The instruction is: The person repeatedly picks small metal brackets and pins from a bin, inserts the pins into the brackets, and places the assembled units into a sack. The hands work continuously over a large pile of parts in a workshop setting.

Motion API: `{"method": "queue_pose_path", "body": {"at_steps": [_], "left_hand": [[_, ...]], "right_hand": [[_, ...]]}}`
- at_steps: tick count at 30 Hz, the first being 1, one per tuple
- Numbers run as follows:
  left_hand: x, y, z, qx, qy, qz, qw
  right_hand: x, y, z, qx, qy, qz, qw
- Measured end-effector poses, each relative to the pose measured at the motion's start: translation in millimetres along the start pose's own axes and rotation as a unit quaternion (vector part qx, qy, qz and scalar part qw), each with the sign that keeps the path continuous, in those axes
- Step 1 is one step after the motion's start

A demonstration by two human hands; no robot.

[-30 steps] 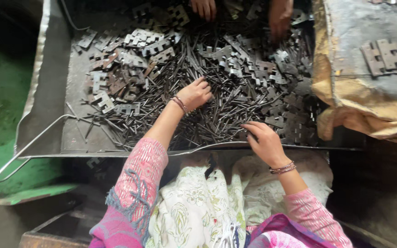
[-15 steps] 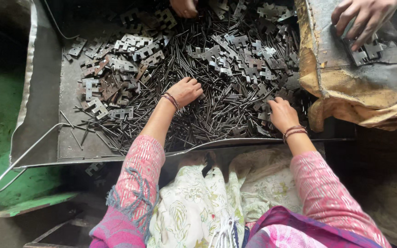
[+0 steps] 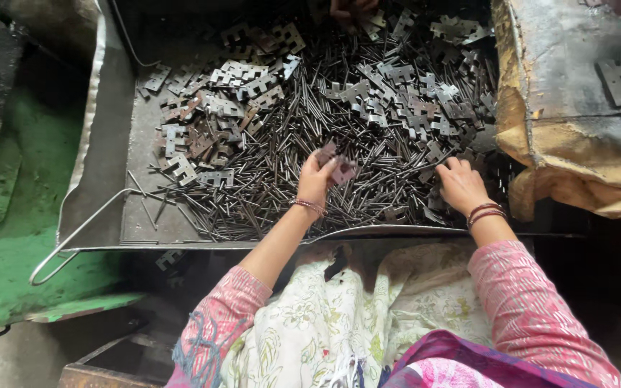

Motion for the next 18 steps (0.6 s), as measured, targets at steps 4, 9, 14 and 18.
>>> {"method": "queue_pose_path", "body": {"at_steps": [4,9,14,18], "left_hand": [[-4,-22,-17,0.085,-0.101,0.043,0.990],[-9,-29,-25,0.025,-0.113,0.057,0.992],[-5,-30,-30,-0.048,-0.134,0.057,0.988],[-3,-25,-24,-0.010,-0.135,0.026,0.990]], "right_hand": [[1,10,11,0.046,-0.027,-0.025,0.998],[1,16,26,0.066,-0.059,-0.058,0.994],[2,3,17,0.111,-0.071,-0.036,0.991],[-3,-32,6,0.124,-0.081,-0.033,0.988]]}}
Point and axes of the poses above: each hand's wrist, its own x-axis away from the middle knuckle, its own y-axis out of the palm, z = x × y, the point moved 2 cm from there along -x, towards the middle knuckle, and after that the axes turned 11 degrees about -y, right-handed, at the moved point
